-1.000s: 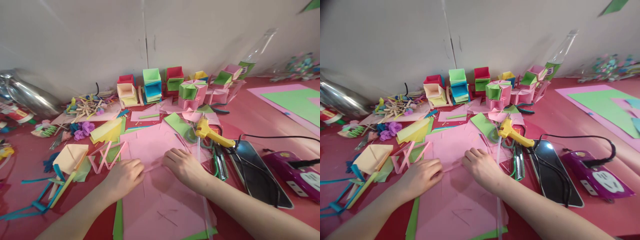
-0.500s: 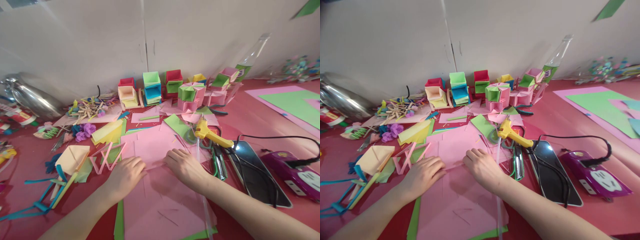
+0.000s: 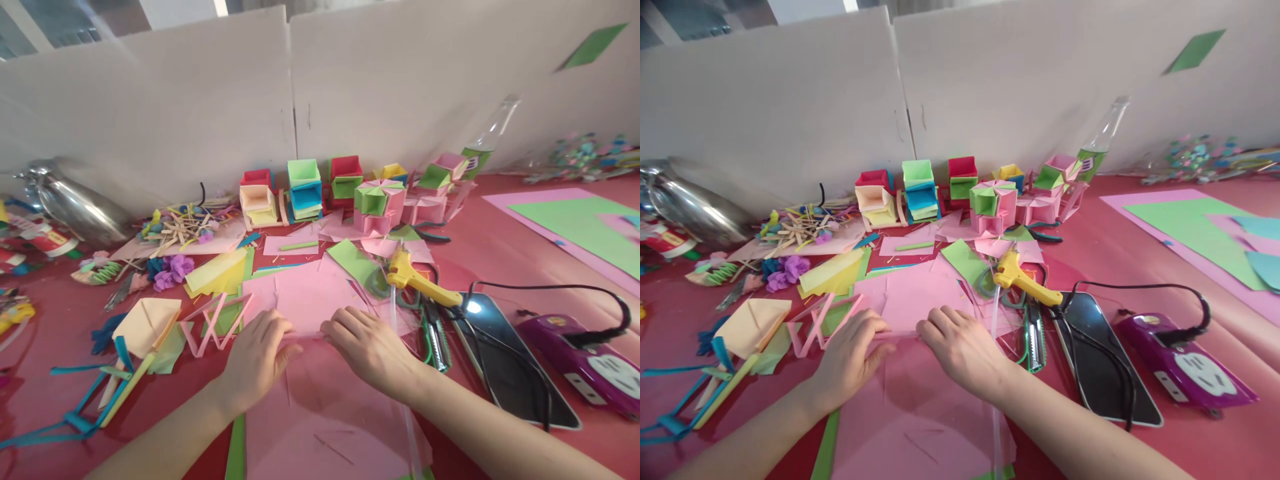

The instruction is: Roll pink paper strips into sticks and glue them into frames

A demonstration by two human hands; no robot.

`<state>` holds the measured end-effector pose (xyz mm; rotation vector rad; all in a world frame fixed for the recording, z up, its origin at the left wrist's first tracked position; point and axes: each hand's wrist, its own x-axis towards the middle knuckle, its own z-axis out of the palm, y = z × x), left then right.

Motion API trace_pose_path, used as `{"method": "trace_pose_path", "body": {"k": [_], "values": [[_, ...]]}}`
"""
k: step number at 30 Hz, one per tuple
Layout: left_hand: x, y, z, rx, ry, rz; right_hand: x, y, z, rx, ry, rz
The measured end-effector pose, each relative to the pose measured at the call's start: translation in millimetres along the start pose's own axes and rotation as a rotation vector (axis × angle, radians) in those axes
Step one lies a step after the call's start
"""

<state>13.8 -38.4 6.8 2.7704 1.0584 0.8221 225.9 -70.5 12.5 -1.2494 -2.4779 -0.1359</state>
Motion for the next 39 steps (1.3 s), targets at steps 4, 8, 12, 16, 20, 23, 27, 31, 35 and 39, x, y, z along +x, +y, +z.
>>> {"method": "trace_pose_path", "body": {"k": [4,8,12,16,20,23,27,31,35,39], "values": [[-3.0,3.7,5.3,0.047,-0.002,-0.005,-1.0,-1.9,-1.7,-0.025,0.043,-0.005],[-5.1,5.0,7.1,0.048,-0.02,-0.002,-2.5,-2.9,-3.3,-0.05,0.062,-0.002],[-4.7,5.7,4.3,0.046,-0.039,0.013,-3.4,-3.4,-4.0,-0.045,0.097,-0.002],[-3.2,6.3,3.7,0.073,0.002,0.026,-3.2,-3.4,-3.2,-0.011,0.171,0.016],[-2.3,5.9,5.5,0.084,0.029,0.036,-3.2,-2.6,-2.4,0.016,0.161,-0.005],[-2.5,6.0,5.3,0.073,0.022,0.037,-3.3,-2.4,-2.7,0.016,0.138,-0.025],[-3.9,5.7,3.7,0.085,-0.008,0.033,-3.0,-4.2,-2.9,-0.047,0.088,-0.021],[-3.5,2.9,3.1,0.103,-0.034,0.05,-3.6,-6.7,-2.6,-0.067,0.018,-0.025],[-0.4,0.6,1.1,0.08,-0.012,0.091,-5.8,-7.7,-3.6,-0.059,0.007,-0.024],[0.4,-0.1,-1.8,0.023,0.001,0.126,-7.0,-7.3,-5.8,-0.081,0.054,-0.056]]}}
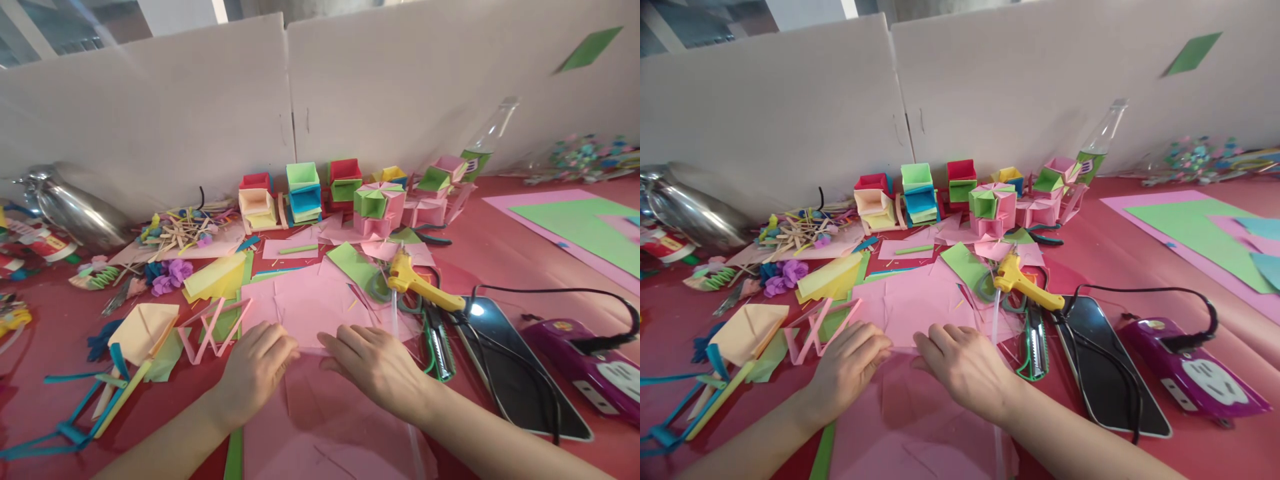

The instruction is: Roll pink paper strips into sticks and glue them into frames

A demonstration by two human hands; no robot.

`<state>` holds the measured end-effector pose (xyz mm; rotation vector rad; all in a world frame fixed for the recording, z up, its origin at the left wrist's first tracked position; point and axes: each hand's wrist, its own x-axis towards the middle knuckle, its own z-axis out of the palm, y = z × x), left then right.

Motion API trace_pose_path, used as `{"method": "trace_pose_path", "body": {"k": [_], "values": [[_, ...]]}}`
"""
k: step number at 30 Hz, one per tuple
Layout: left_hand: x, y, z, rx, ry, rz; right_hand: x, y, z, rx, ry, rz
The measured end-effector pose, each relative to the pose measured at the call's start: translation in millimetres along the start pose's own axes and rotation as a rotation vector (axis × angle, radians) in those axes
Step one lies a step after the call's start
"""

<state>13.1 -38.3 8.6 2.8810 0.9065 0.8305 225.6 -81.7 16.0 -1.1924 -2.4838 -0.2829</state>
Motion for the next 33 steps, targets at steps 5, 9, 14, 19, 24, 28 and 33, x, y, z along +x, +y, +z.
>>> {"method": "trace_pose_path", "body": {"k": [5,9,14,19,24,28,33], "values": [[-1.7,-0.6,-4.3,-0.127,0.057,0.028,0.8,0.6,-4.8,0.008,0.052,-0.033],[0.0,1.0,-9.0,-0.125,0.048,0.067,1.5,-0.6,-9.4,0.013,0.074,-0.054],[1.5,0.3,-8.1,-0.113,0.067,0.05,1.4,0.0,-8.6,0.023,0.086,-0.017],[0.0,-5.9,-4.7,-0.206,0.158,-0.082,0.0,3.4,-4.5,0.015,0.138,0.04],[2.8,-7.1,-13.4,-0.197,0.23,-0.054,0.4,5.4,-6.4,0.011,0.156,0.016],[2.4,-8.7,-20.2,-0.135,0.328,0.048,-0.1,8.1,-10.4,-0.011,0.17,0.009],[-7.6,-10.9,-12.9,-0.133,0.463,0.095,3.6,15.7,-20.7,-0.036,0.38,-0.014]]}}
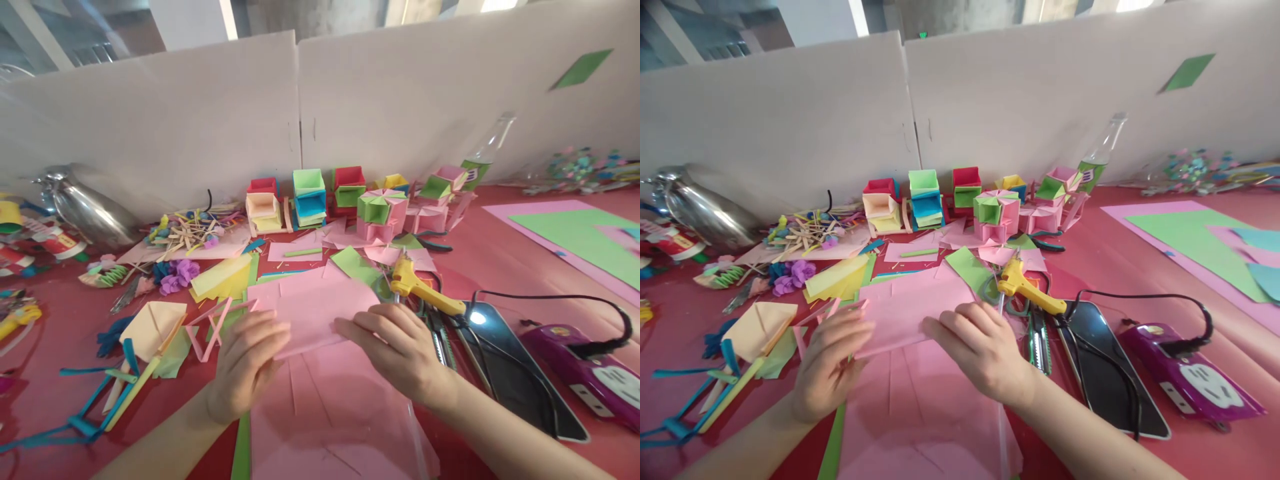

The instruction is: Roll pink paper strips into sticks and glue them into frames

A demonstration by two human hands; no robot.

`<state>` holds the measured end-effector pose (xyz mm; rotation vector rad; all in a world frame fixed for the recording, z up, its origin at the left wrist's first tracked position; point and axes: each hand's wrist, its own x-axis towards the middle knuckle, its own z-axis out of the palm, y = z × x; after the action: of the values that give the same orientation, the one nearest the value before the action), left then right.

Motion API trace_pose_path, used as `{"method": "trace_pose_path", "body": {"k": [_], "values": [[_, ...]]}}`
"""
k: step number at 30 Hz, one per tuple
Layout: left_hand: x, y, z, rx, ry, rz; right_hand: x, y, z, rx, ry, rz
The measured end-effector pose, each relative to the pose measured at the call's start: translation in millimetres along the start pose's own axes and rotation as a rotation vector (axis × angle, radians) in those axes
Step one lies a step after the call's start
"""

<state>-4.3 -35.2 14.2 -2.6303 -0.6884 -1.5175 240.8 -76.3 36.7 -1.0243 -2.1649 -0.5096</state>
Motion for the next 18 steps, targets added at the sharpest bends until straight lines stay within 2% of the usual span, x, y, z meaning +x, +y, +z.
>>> {"method": "trace_pose_path", "body": {"k": [1,3,5,7,9,11,14,16,18], "values": [[-2.7,-0.6,2.1,-0.024,0.068,-0.059,4.4,4.7,-2.3,0.016,0.049,0.06],[-6.0,-2.2,6.9,-0.059,0.11,-0.137,16.2,18.2,-7.2,0.127,0.161,0.317],[-6.3,-4.4,11.3,-0.059,0.038,-0.158,29.3,35.0,-10.8,0.333,0.317,0.726],[-4.5,-6.0,14.6,-0.035,-0.08,-0.166,40.3,49.0,-11.9,0.826,0.418,1.103],[-1.1,-5.8,17.2,0.0,-0.168,-0.187,47.7,54.9,-10.1,0.941,0.408,1.141],[4.9,-3.0,19.5,0.036,-0.191,-0.212,51.9,51.9,-5.7,1.021,0.398,1.152],[22.8,3.8,23.6,0.003,-0.103,-0.303,56.0,38.8,4.0,1.138,0.467,1.13],[40.8,6.3,27.8,-0.166,-0.003,-0.483,58.5,29.9,10.9,1.158,0.472,1.092],[59.9,4.9,33.6,-0.45,0.114,-0.707,59.6,22.0,16.9,1.17,0.411,1.064]]}}
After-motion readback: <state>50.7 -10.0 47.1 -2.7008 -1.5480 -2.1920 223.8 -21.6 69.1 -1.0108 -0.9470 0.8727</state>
